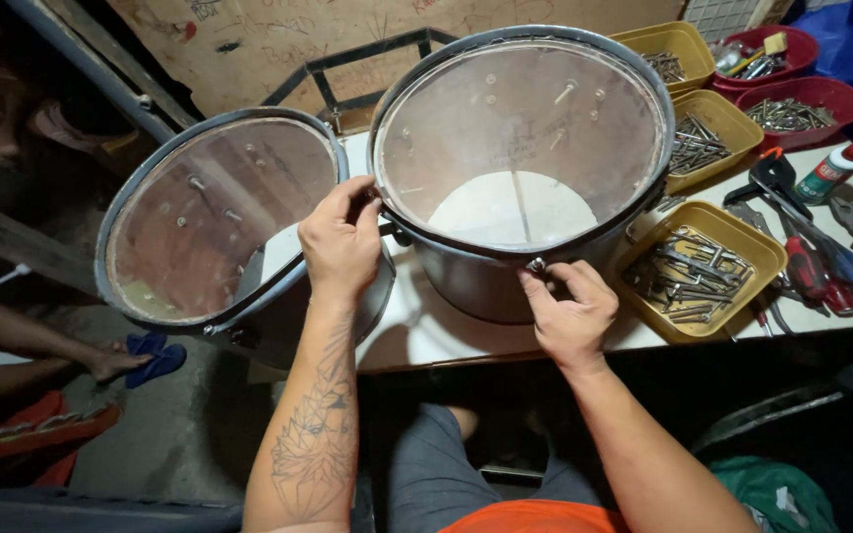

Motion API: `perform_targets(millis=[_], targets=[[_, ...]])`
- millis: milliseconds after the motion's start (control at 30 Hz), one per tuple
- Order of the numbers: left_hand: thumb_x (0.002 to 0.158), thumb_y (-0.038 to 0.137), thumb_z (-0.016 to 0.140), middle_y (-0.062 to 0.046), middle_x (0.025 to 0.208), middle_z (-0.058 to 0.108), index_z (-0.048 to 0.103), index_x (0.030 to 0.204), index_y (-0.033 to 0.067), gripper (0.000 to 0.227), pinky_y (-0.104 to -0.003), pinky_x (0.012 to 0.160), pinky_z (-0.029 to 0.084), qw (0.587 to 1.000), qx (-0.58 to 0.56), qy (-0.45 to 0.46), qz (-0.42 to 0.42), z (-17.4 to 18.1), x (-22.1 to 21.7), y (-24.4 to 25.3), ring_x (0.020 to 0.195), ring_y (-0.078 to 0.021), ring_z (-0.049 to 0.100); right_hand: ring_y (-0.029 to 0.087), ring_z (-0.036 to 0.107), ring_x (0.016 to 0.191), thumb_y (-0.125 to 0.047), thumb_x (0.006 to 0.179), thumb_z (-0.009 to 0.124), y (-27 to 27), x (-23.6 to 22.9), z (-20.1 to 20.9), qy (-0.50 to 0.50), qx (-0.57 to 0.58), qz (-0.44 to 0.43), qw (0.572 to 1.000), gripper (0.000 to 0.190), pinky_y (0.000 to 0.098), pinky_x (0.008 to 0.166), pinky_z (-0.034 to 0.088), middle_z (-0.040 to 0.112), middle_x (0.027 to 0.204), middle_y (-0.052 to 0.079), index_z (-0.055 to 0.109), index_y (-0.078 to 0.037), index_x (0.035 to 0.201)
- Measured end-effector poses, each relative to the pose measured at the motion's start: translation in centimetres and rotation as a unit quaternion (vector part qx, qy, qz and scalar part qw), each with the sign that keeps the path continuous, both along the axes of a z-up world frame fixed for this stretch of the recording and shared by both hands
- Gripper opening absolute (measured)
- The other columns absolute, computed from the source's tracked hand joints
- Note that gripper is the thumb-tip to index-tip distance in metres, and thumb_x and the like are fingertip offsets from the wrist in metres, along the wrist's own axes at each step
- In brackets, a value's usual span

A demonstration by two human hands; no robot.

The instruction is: The person is assembling a drum by inserting and tightening metal bolts into the drum's rim. They pick bolts from a yellow container and secure them by hand around the drum head. The person also handles a container of bolts and a drumstick during the process.

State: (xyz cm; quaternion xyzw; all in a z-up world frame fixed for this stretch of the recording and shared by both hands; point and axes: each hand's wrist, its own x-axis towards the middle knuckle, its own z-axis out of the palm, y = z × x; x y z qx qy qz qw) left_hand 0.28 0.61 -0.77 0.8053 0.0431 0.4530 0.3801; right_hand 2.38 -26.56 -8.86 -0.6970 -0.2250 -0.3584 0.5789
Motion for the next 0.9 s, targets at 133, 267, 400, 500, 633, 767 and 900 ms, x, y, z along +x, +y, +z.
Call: perform_targets(millis=[133,267,400,500,633,767,900], targets=[[0.084,0.003,0.077,-0.01,0.092,0.078,0.079,0.11,0.0168,0.029,-0.042,0.084,0.059,1.0,0.013,-0.006,-0.005,0.0,0.5,0.1,0.094,-0.032,0.076,0.026,0.064,0.058,-0.002,0.079,0.09,-0.2,-0.1,0.2,0.011,0.004,0.007,1.0,0.016,0.0339,0.059,0.05,0.06,0.064,0.011,0.074,-0.004,0.08],[0.085,0.003,0.077,-0.011,0.093,0.078,0.079,0.111,0.0165,0.03,-0.043,0.085,0.059,1.0,0.021,-0.006,-0.005,0.1,0.7,0.1,0.094,-0.0332,0.075,0.027,0.063,0.057,-0.004,0.081,0.089,-0.2,-0.2,0.2,0.014,-0.003,0.015,1.0,0.015,0.0351,0.059,0.05,0.06,0.064,0.011,0.074,-0.004,0.08],[0.084,0.004,0.079,-0.007,0.091,0.079,0.08,0.108,0.019,0.028,-0.039,0.084,0.06,1.0,0.017,-0.009,0.015,0.2,0.6,-0.1,0.092,-0.0297,0.076,0.026,0.063,0.056,-0.005,0.083,0.088,-0.1,-0.2,0.5,0.012,-0.003,0.018,1.0,0.013,0.0342,0.059,0.05,0.059,0.063,0.01,0.076,-0.005,0.08],[0.083,0.006,0.079,-0.008,0.09,0.079,0.08,0.107,0.019,0.027,-0.038,0.084,0.06,1.0,-0.011,0.011,0.005,0.3,0.7,0.2,0.092,-0.0286,0.076,0.025,0.063,0.056,-0.001,0.083,0.086,-0.1,-0.4,1.2,0.009,-0.006,0.023,1.0,0.012,0.0333,0.059,0.05,0.06,0.063,0.009,0.076,-0.005,0.08],[0.082,0.008,0.08,-0.007,0.088,0.079,0.081,0.105,0.0195,0.026,-0.038,0.081,0.06,0.999,-0.003,0.033,0.01,0.7,0.7,0.3,0.09,-0.0283,0.077,0.026,0.063,0.055,0.002,0.081,0.087,0.0,-0.2,1.0,-0.01,0.0,0.016,1.0,0.014,0.0338,0.058,0.051,0.059,0.062,0.009,0.076,-0.005,0.079],[0.082,0.009,0.081,-0.008,0.087,0.079,0.081,0.104,0.0197,0.025,-0.038,0.08,0.06,0.999,-0.015,0.05,0.008,0.9,0.5,0.2,0.089,-0.0278,0.077,0.026,0.064,0.056,0.002,0.076,0.089,0.1,0.0,0.5,-0.004,0.0,0.006,1.0,0.017,0.0338,0.058,0.051,0.06,0.063,0.011,0.074,-0.003,0.078],[0.082,0.009,0.081,-0.009,0.086,0.078,0.081,0.103,0.0179,0.023,-0.039,0.078,0.06,0.998,-0.013,0.057,0.005,1.0,0.4,0.4,0.087,-0.0287,0.077,0.026,0.065,0.057,0.003,0.074,0.089,0.1,0.3,0.1,0.01,0.002,0.002,1.0,0.018,0.0339,0.057,0.051,0.06,0.062,0.012,0.073,-0.004,0.076]])
